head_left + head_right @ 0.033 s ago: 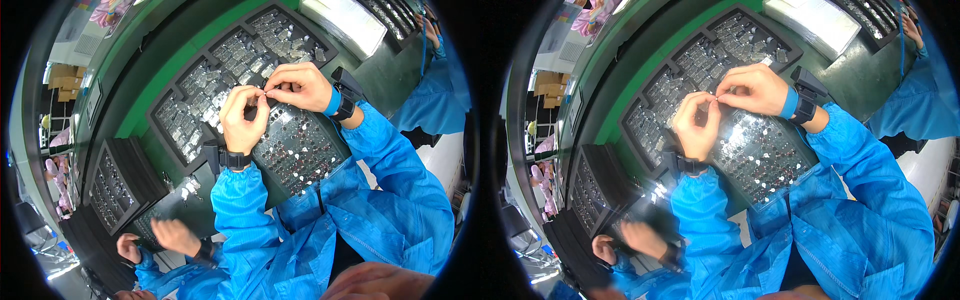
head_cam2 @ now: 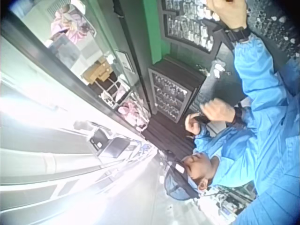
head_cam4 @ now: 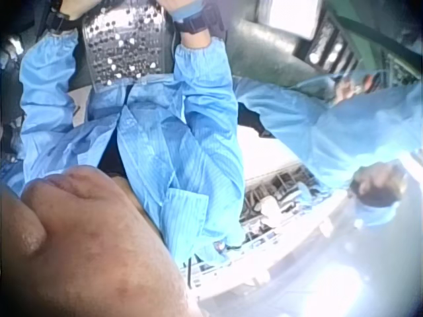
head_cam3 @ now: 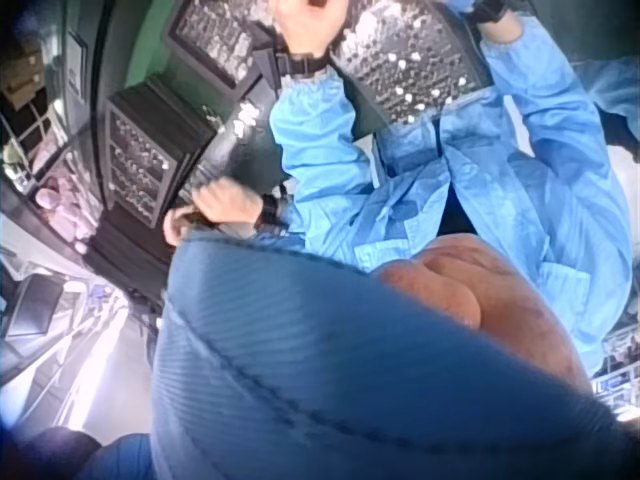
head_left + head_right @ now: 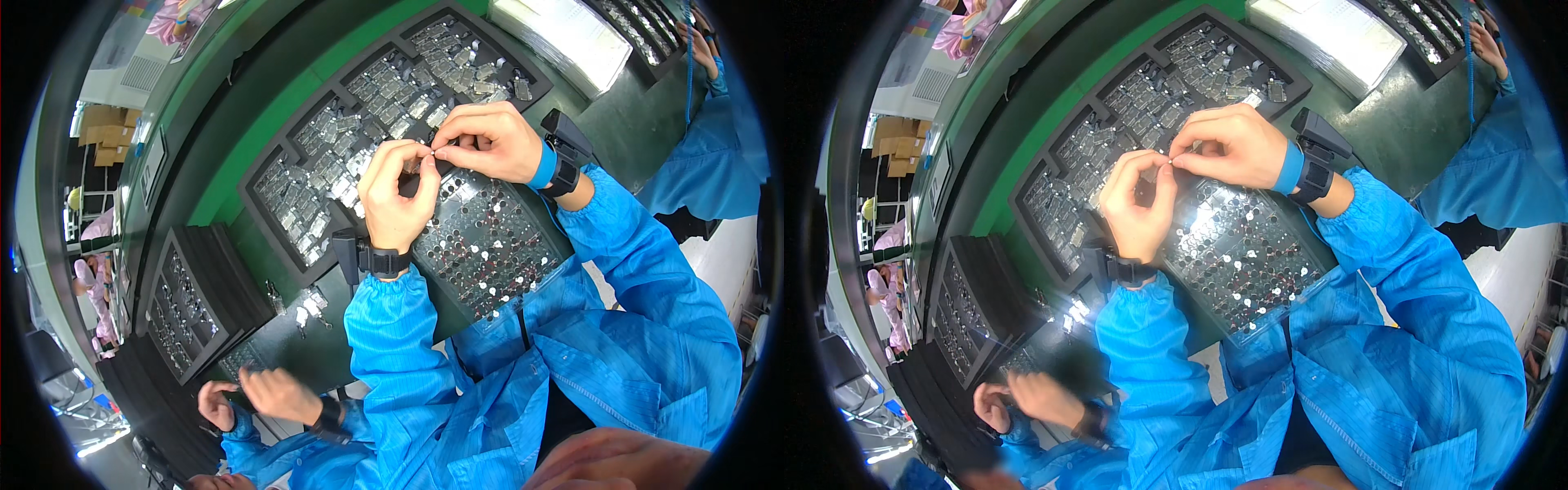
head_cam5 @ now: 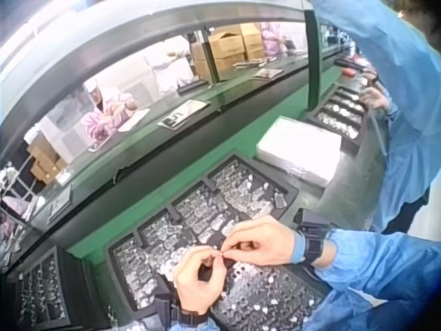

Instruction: Manually assembling small electronic components on a printed circuit board at a factory workstation.

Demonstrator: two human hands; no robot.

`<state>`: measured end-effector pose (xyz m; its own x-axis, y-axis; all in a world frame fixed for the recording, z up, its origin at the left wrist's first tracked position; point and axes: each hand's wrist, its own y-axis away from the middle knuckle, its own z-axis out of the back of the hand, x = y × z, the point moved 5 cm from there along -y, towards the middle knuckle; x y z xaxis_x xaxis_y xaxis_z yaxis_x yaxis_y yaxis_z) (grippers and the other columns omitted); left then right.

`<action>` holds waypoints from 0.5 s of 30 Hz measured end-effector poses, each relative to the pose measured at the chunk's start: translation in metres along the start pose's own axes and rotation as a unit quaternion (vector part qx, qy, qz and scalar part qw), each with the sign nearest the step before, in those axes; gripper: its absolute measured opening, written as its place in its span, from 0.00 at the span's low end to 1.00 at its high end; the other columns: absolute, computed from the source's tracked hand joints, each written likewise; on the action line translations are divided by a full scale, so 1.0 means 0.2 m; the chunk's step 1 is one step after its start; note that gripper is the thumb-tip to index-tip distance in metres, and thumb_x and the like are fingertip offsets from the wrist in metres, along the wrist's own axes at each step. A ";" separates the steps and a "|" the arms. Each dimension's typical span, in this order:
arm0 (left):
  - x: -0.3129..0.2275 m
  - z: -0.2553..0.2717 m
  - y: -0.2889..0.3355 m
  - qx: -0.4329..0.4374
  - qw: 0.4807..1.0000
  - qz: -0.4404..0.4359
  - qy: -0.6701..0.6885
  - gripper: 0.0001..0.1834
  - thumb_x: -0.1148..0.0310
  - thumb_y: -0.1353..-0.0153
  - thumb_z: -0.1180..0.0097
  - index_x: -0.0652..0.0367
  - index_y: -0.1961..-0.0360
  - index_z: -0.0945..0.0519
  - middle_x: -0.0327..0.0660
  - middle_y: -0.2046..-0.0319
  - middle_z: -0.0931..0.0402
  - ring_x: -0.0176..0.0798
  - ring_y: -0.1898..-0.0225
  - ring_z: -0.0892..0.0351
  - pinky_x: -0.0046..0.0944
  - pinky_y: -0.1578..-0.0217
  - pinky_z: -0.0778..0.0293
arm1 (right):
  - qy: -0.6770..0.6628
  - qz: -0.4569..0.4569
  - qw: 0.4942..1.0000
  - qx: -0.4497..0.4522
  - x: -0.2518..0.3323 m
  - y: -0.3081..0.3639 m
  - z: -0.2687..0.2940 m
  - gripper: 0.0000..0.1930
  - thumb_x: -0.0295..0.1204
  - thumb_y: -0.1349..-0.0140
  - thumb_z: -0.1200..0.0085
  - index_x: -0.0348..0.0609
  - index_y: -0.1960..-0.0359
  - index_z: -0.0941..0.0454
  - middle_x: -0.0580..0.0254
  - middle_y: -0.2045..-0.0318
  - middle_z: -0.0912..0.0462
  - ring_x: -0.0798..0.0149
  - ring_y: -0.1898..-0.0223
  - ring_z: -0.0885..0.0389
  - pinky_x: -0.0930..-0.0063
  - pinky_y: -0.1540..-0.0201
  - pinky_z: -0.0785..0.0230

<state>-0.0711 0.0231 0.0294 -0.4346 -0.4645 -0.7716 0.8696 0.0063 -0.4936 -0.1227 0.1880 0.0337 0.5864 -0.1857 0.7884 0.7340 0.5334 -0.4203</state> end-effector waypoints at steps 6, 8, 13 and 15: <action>0.00 0.00 0.00 0.004 1.000 0.001 0.001 0.05 0.79 0.43 0.37 0.64 0.64 0.18 0.45 0.64 0.17 0.43 0.62 0.16 0.37 0.59 0.24 | 0.008 0.001 1.000 -0.001 0.00 0.00 0.00 0.05 0.27 0.41 0.36 0.41 0.64 0.14 0.62 0.69 0.14 0.67 0.78 0.20 0.74 0.74 0.29; 0.00 0.00 0.00 0.004 1.000 -0.001 0.001 0.05 0.79 0.43 0.37 0.64 0.64 0.18 0.45 0.64 0.17 0.43 0.63 0.16 0.37 0.59 0.24 | 0.013 0.003 1.000 0.000 0.01 0.00 0.00 0.05 0.27 0.42 0.36 0.41 0.64 0.15 0.62 0.69 0.14 0.67 0.78 0.20 0.74 0.74 0.29; 0.00 0.00 0.00 0.007 1.000 0.008 -0.001 0.05 0.79 0.43 0.37 0.64 0.65 0.18 0.45 0.65 0.17 0.42 0.63 0.17 0.36 0.60 0.24 | 0.013 0.022 1.000 -0.002 0.00 0.00 -0.01 0.05 0.27 0.42 0.37 0.41 0.65 0.15 0.61 0.70 0.16 0.66 0.80 0.22 0.73 0.75 0.31; 0.00 0.00 0.00 0.006 1.000 -0.016 -0.005 0.05 0.80 0.43 0.37 0.65 0.65 0.18 0.44 0.66 0.18 0.38 0.68 0.19 0.35 0.65 0.24 | 0.011 0.010 1.000 0.008 0.00 0.00 0.00 0.06 0.27 0.42 0.37 0.40 0.65 0.16 0.61 0.71 0.16 0.66 0.79 0.22 0.73 0.75 0.31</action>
<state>-0.0716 0.0239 0.0292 -0.4596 -0.4733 -0.7515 0.8581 -0.0184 -0.5132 -0.1221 0.1878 0.0327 0.6088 -0.1926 0.7696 0.7164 0.5501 -0.4291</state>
